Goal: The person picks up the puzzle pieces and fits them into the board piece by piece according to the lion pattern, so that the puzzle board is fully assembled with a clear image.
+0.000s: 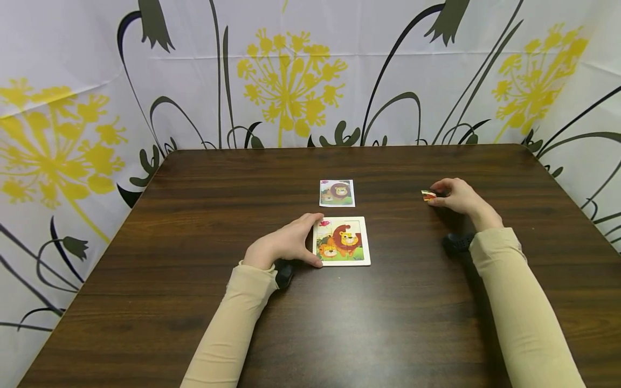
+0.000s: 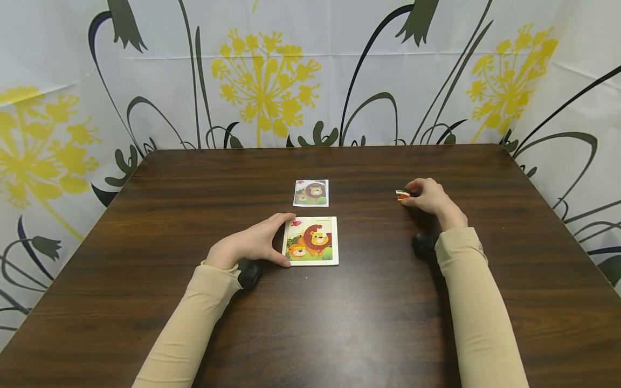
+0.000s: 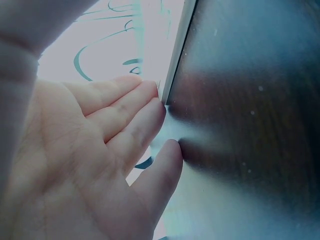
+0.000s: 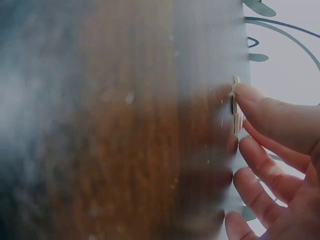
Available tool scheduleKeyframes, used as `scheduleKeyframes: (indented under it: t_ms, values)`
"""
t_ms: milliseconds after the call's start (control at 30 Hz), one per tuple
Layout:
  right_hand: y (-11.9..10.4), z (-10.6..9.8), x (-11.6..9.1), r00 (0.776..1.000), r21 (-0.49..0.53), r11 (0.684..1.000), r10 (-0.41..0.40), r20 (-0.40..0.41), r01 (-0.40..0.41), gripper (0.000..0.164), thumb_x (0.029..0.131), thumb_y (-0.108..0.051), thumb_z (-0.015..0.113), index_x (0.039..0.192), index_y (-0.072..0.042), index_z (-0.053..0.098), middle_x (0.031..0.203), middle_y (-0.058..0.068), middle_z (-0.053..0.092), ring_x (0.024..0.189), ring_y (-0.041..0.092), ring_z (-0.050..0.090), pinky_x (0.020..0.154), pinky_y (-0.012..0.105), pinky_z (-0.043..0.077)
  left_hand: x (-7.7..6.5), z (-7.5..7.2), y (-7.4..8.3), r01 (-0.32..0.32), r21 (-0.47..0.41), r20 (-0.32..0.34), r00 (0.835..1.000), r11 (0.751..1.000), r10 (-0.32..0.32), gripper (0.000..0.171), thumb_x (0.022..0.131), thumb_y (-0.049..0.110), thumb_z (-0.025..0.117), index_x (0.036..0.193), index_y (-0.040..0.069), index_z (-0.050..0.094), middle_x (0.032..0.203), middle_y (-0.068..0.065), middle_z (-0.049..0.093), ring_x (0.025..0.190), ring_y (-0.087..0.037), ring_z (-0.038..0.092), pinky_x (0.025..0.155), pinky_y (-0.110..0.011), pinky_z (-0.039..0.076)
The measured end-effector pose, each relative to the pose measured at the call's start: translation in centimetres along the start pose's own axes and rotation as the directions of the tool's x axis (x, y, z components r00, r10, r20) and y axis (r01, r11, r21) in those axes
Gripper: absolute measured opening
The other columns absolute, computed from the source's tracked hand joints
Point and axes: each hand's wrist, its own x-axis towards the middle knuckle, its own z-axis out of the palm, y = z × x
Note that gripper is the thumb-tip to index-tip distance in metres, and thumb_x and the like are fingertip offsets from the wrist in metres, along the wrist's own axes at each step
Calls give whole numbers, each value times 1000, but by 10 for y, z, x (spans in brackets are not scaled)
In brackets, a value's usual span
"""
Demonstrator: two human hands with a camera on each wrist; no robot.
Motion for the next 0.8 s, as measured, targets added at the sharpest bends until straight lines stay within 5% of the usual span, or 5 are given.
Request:
scheduleKeyframes:
  t_ms: [400,800]
  values:
    - [-6,4,0,999,-2,999,44,-16,-44,34,80,-16,74,99,9,60,91,21,65,77,18,51,71,28,37,-2,0,-1,4,-3,0,1000,1000,-4,102,69,28,84,146,1,23,144,-15,34,130,-25,37,113,-39,30]
    - [-10,3,-3,996,38,997,74,-40,-72,38,78,-14,76,102,9,58,82,11,63,67,4,49,64,23,40,-1,1,0,-1,12,0,1000,1000,1,101,69,30,84,145,1,23,145,-14,33,130,-25,37,113,-38,30]
